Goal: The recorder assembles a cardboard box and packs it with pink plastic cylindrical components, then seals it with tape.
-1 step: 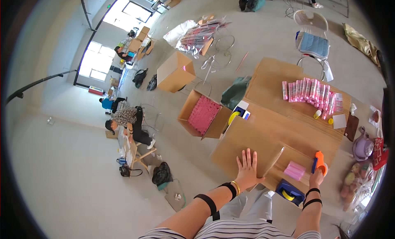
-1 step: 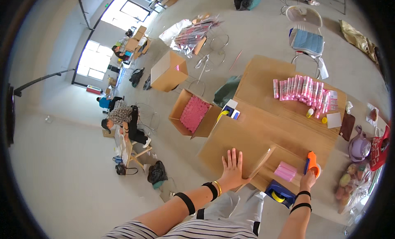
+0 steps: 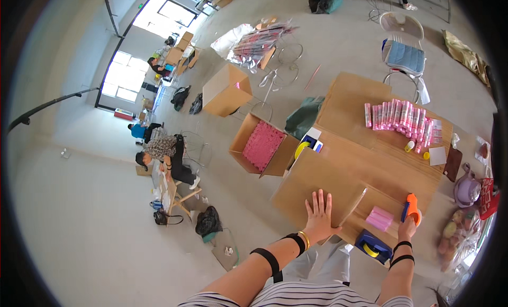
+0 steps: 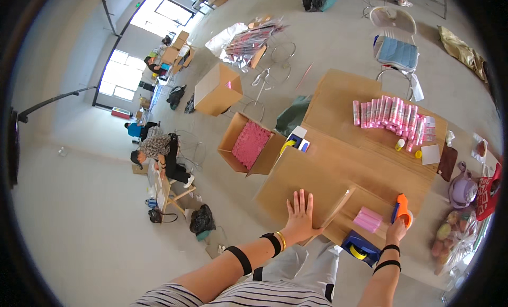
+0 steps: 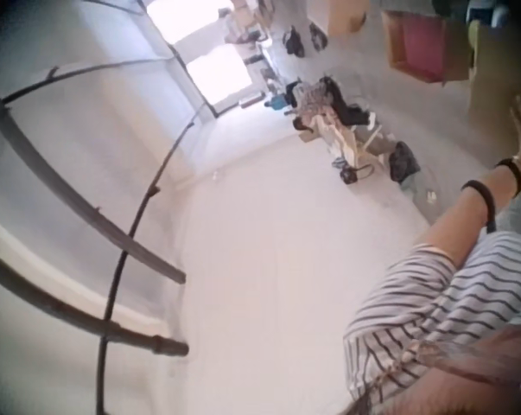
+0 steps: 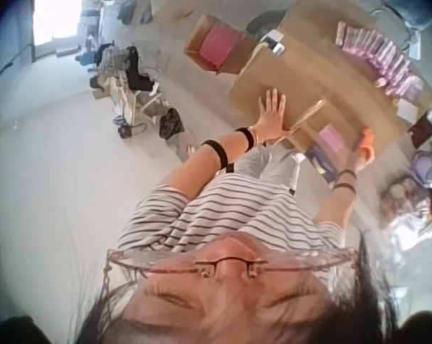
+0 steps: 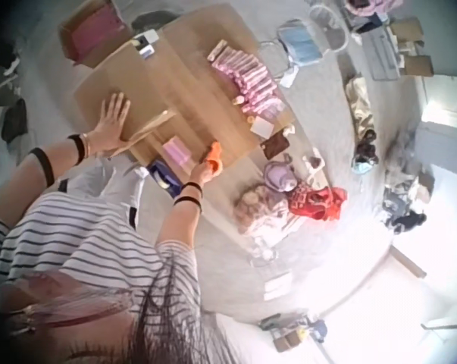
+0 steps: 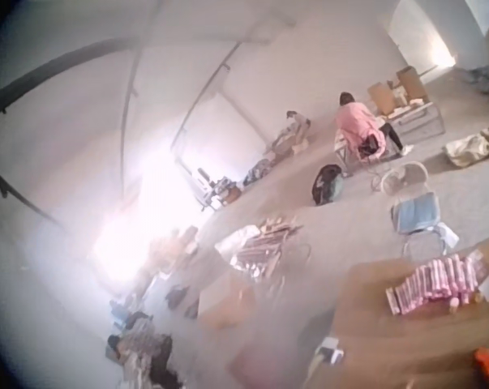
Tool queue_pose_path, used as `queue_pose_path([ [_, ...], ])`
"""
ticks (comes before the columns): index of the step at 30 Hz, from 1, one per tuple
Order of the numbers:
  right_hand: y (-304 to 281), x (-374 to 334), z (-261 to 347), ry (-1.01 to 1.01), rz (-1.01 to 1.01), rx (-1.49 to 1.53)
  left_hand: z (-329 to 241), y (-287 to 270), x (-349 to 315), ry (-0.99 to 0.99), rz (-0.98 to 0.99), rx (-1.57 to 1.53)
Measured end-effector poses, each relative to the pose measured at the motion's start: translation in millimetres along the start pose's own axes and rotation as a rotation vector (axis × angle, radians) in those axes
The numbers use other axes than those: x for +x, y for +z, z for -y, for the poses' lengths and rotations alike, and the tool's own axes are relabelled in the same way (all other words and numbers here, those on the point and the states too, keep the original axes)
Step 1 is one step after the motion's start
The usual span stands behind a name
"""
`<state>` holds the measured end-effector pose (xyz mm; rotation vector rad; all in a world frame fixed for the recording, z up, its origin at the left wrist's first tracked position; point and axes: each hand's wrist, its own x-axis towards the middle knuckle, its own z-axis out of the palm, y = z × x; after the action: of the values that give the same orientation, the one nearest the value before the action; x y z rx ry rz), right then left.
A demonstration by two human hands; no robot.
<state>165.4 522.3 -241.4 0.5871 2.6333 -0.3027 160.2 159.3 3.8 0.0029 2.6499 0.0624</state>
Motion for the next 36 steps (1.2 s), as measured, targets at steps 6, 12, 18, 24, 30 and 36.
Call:
queue_pose_path([
  [6, -29.8, -10.7, 17.7, -0.023, -0.014, -0.044, 2.9, -2.8, -3.7, 0.01, -0.029, -0.02],
  [12, -92.7, -29.8, 12.4, -0.163, -0.315, 0.347, -2.8, -5.4, -3.5, 0.05, -0.022, 0.008],
  [18, -304.5, -186.4, 144.9, -0.552, -0.705, 0.683, 6.4, -0.6, -8.4, 0.06, -0.093, 0.0],
  [24, -300.7, -348.1, 124.3, -0.595, -1.36, 1.766, 41.5, -2.1, -13.7, 0.215, -0.207, -0.206],
  [30, -315.4, -393.9, 202.8, -1.009, -1.377, 1.664, 152.1, 4.5, -54.6, 0.453, -0.444, -0.577],
  [36, -322.6, -451.6, 271.7, -1.48, -1.352, 1.489, 356.1, 65.8, -108.0, -0.071, -0.278, -0.518],
])
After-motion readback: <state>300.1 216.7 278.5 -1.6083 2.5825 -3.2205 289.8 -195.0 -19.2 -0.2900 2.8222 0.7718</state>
